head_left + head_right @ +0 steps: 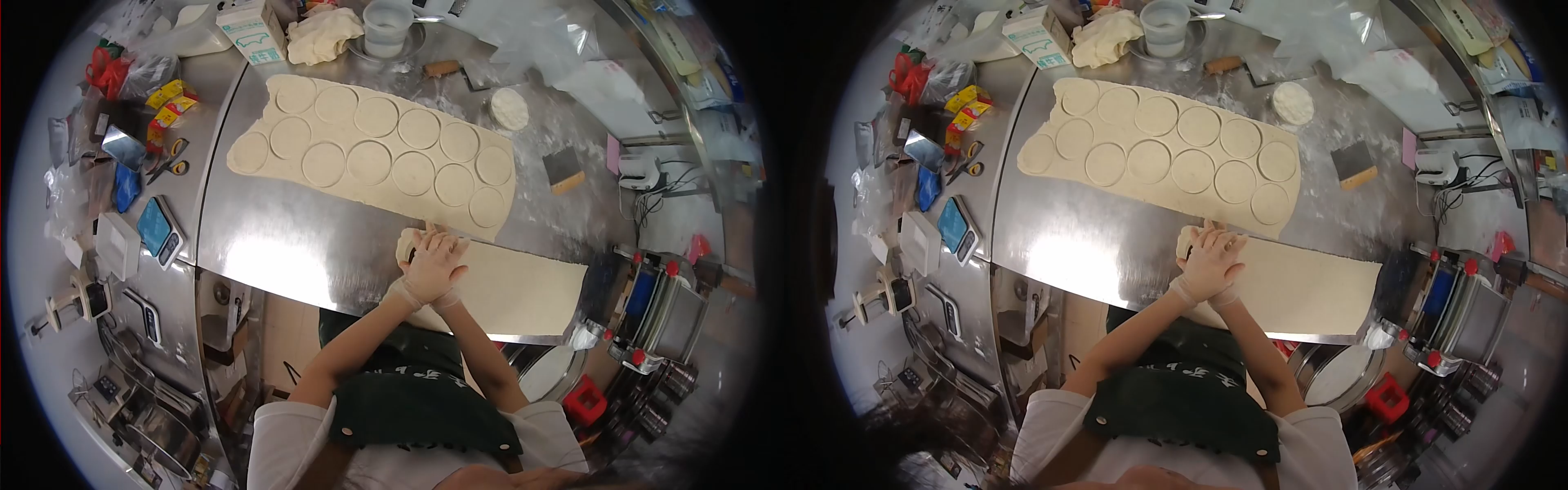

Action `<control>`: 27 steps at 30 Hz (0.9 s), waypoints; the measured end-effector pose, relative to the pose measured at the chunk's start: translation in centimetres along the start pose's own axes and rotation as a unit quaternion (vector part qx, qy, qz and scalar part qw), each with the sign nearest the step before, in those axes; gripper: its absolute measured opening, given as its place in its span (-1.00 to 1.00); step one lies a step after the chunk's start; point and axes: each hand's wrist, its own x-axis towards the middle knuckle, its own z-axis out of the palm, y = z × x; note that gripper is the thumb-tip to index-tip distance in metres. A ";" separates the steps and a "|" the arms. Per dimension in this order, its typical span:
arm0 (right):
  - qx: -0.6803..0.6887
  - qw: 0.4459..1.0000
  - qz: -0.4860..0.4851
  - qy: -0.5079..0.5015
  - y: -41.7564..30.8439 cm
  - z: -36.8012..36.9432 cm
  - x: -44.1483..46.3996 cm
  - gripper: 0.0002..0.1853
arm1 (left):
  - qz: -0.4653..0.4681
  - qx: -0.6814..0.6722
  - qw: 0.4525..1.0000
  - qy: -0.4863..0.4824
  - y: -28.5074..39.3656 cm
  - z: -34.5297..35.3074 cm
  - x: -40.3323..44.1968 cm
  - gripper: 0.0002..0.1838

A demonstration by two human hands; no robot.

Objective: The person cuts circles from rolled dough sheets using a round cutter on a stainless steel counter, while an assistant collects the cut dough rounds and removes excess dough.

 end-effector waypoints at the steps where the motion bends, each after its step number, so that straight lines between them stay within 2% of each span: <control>1: 0.161 0.986 0.040 0.013 0.4 0.4 0.0 -0.56 | -0.002 0.002 1.000 -0.004 -0.3 0.1 0.0 -0.48; 2: 0.337 0.937 0.087 0.033 0.5 1.1 -0.1 -0.56 | -0.005 0.003 1.000 -0.010 -0.4 0.1 -0.2 -0.49; 5: 0.453 0.883 0.120 0.035 1.0 1.3 0.5 -0.56 | -0.010 0.004 1.000 -0.025 -0.9 0.4 0.0 -0.51; 7: 0.448 0.885 0.122 0.035 1.0 1.3 1.0 -0.56 | -0.029 0.007 0.999 -0.024 -1.2 0.9 0.4 -0.51; 11: 0.256 0.963 0.077 0.029 0.6 0.6 2.0 -0.55 | -0.034 0.000 0.999 -0.018 -1.1 1.1 0.5 -0.53; 13: 0.070 0.997 0.010 0.044 0.3 -0.4 1.9 -0.55 | -0.065 -0.056 0.996 -0.003 -1.5 1.3 0.6 -0.54; 14: -0.013 0.998 -0.024 0.058 0.2 -1.5 1.8 -0.55 | -0.082 -0.084 0.993 0.005 -1.6 1.1 0.7 -0.54; 17: -0.215 0.965 -0.090 0.122 1.1 -4.7 1.2 -0.54 | -0.161 0.050 0.982 0.085 -3.0 -1.8 -1.0 -0.44; 20: -0.224 0.965 0.124 -0.058 2.4 -5.2 -0.4 -0.54 | -0.274 0.073 0.959 -0.013 -4.2 -1.2 -4.3 -0.33; 23: -0.162 0.981 0.098 0.038 3.2 -3.3 -1.6 -0.53 | -0.191 0.111 0.975 0.022 -5.5 1.5 -5.4 -0.32; 26: -0.122 0.961 0.229 0.101 1.6 -0.8 -3.5 -0.54 | -0.072 0.088 0.981 -0.160 -8.4 -0.4 -2.8 -0.28; 27: -0.107 0.959 0.242 0.102 1.4 -0.3 -3.4 -0.54 | -0.062 0.093 0.981 -0.160 -8.8 -0.7 -2.2 -0.29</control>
